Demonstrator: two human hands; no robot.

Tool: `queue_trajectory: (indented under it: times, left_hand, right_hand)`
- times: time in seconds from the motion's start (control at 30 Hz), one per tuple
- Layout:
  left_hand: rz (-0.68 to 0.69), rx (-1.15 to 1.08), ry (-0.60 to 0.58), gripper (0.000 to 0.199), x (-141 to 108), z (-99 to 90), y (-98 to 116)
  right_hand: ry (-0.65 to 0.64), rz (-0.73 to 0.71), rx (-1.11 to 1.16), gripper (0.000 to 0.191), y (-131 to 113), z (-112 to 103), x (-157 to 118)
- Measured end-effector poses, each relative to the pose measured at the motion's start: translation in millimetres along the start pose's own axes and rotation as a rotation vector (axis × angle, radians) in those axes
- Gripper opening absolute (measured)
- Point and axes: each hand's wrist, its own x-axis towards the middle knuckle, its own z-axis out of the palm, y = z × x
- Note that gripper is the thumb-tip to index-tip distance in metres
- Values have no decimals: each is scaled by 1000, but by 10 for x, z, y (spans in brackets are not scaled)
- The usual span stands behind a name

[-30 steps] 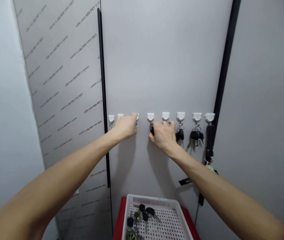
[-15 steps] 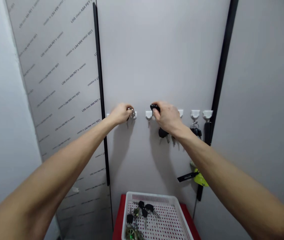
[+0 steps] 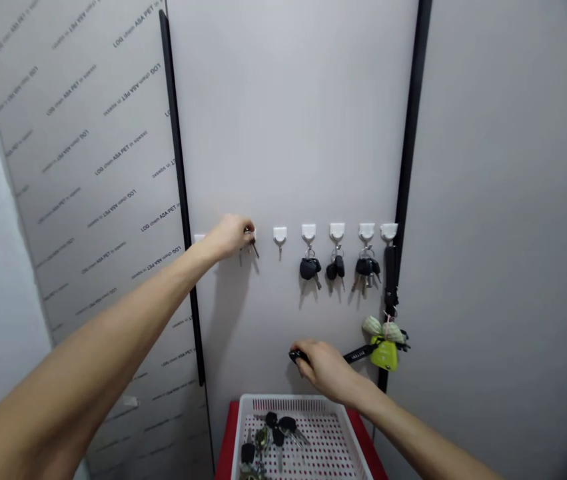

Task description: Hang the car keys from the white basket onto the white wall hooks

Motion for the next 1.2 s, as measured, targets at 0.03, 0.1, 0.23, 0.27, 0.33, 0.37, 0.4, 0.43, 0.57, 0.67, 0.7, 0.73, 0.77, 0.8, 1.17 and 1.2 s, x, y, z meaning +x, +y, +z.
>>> queue_trajectory:
  times: [0.03,0.1,0.23,0.27,0.33,0.37,0.4,0.43,0.57,0.67,0.7,0.73,0.77,0.8,1.17,1.2]
  left_hand:
    - [-28,-61,41,21,29,-38,7]
    - [-79,-216,166,22,37,-100,24]
    - [-135,-477,236,24,-221,-91,73]
    - [-132,-522,172,23,-355,-27,86]
    - [-125,-596,-22,22,-706,214,105]
    - [-130,-627,-129,21,-914,394,111]
    - [-151,-642,-213,19,-1134,607,114]
    - [-183,-644,-300,18,-1360,843,115]
    - [-298,-560,-566,19,-2129,1738,103]
    - [-225,-472,-723,26,-2315,2012,90]
    - [-192,-464,-716,29,-2270,1999,97]
    - [-164,-467,-672,32,-2172,1942,117]
    - [-141,-481,-593,33,-2026,1848,154]
    - [-128,-499,-483,35,-1841,1731,210]
    - [-54,-329,226,33,-354,1031,911]
    - [-45,-334,229,27,-334,996,903]
  right_hand:
    - [-21,9,5,27,17,41,-11]
    - [-79,27,14,26,61,176,-56]
    - [-198,91,33,25,179,595,-260]
    - [-214,114,34,26,205,704,-329]
    - [-238,155,38,26,240,897,-464]
    - [-250,172,41,26,249,972,-521]
    - [-263,189,45,26,252,1026,-565]
    - [-278,203,47,26,251,1052,-593]
    - [-183,178,102,23,227,772,-511]
    - [203,123,167,25,218,166,-313]
    - [364,121,161,26,221,-65,-241]
    - [538,115,152,26,229,-288,-169]
    - [693,112,134,27,240,-489,-99]
    - [820,113,103,28,252,-658,-32]
    - [873,239,-52,20,325,-1027,264]
    - [899,195,-27,19,329,-1075,253]
